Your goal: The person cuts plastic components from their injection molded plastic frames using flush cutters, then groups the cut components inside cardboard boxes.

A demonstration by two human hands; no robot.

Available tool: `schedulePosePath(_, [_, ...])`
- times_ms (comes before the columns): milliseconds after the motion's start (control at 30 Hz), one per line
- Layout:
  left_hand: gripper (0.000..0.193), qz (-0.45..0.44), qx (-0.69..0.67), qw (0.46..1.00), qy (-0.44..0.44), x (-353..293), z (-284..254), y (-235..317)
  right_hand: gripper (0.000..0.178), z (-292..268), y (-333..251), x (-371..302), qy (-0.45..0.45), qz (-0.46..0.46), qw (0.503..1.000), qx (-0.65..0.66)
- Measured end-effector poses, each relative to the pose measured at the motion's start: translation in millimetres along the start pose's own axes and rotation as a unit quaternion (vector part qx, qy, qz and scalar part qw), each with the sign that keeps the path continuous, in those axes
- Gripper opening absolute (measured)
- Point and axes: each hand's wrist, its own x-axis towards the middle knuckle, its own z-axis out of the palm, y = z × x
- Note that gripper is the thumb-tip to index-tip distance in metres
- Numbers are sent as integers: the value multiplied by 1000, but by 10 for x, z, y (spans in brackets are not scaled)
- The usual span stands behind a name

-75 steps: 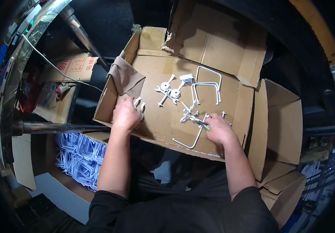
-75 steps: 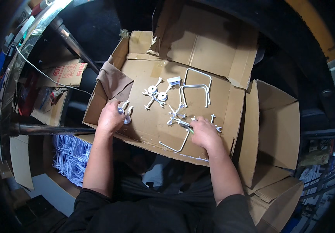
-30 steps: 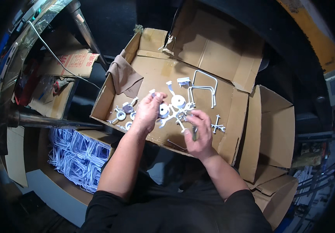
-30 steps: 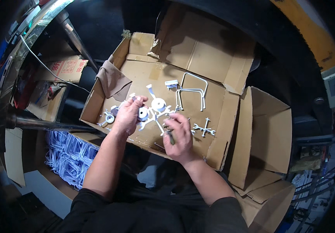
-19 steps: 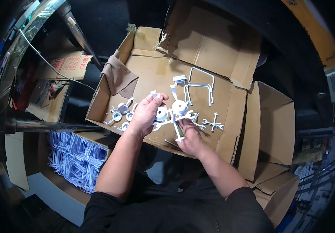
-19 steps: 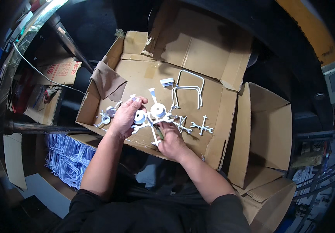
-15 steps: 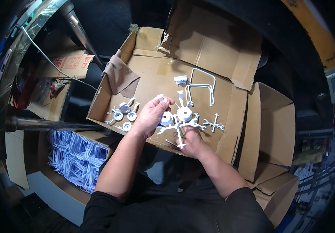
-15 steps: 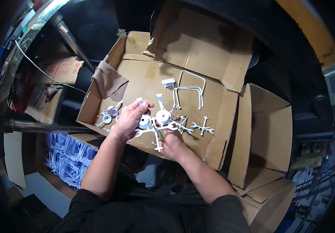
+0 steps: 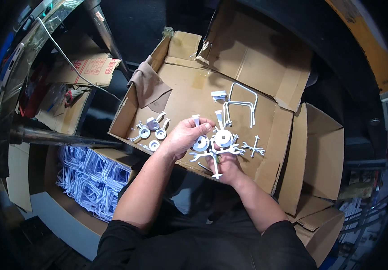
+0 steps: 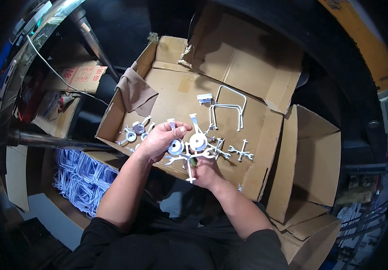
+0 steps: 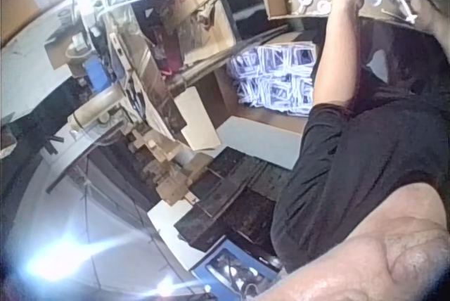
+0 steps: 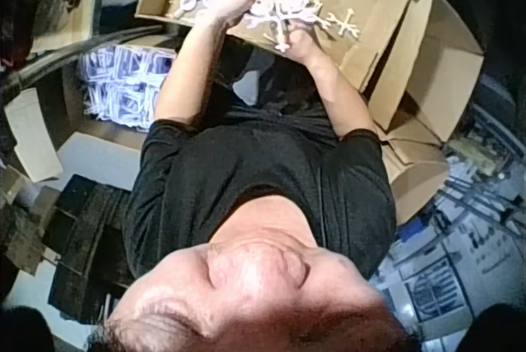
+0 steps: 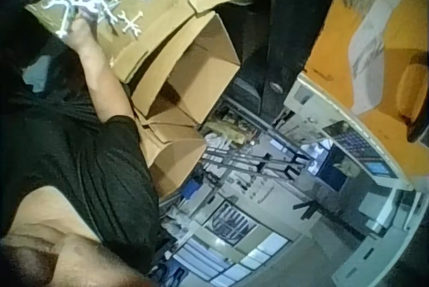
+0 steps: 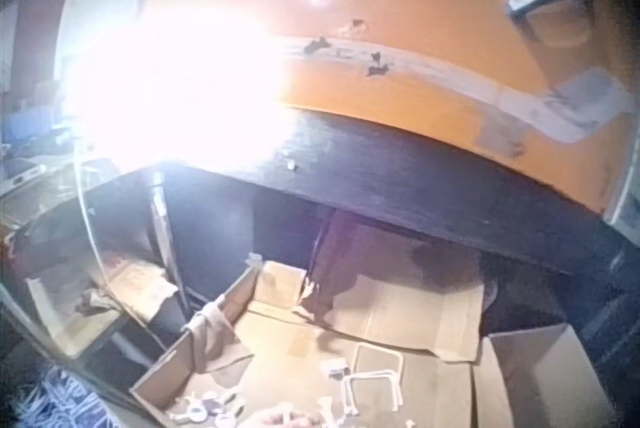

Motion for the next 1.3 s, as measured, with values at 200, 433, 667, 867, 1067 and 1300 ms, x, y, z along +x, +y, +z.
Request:
schedulePosePath(200, [36,2,-117,991,-69,-51,-47,76,32,18,-112,28,-6,-4,1000,4])
schedulePosePath(433, [27,7,-114,989,-91,-72,-49,75,26,84,-181,-1,27,-24,996,79])
schedulePosePath(667, [27,4,-84,989,-125,-52,-48,17,21,-237,-406,92,-159,161,870,438])
schedulePosePath(867, [25,8,-80,995,-58,-43,-6,34,22,-242,-341,124,-128,160,889,410])
schedulePosePath(1067, [20,115,5,992,51,30,1,-43,26,-137,-163,180,26,189,910,367])
schedulePosePath(1300, [20,149,156,970,112,-36,134,-26,34,-134,-21,188,49,211,971,103])
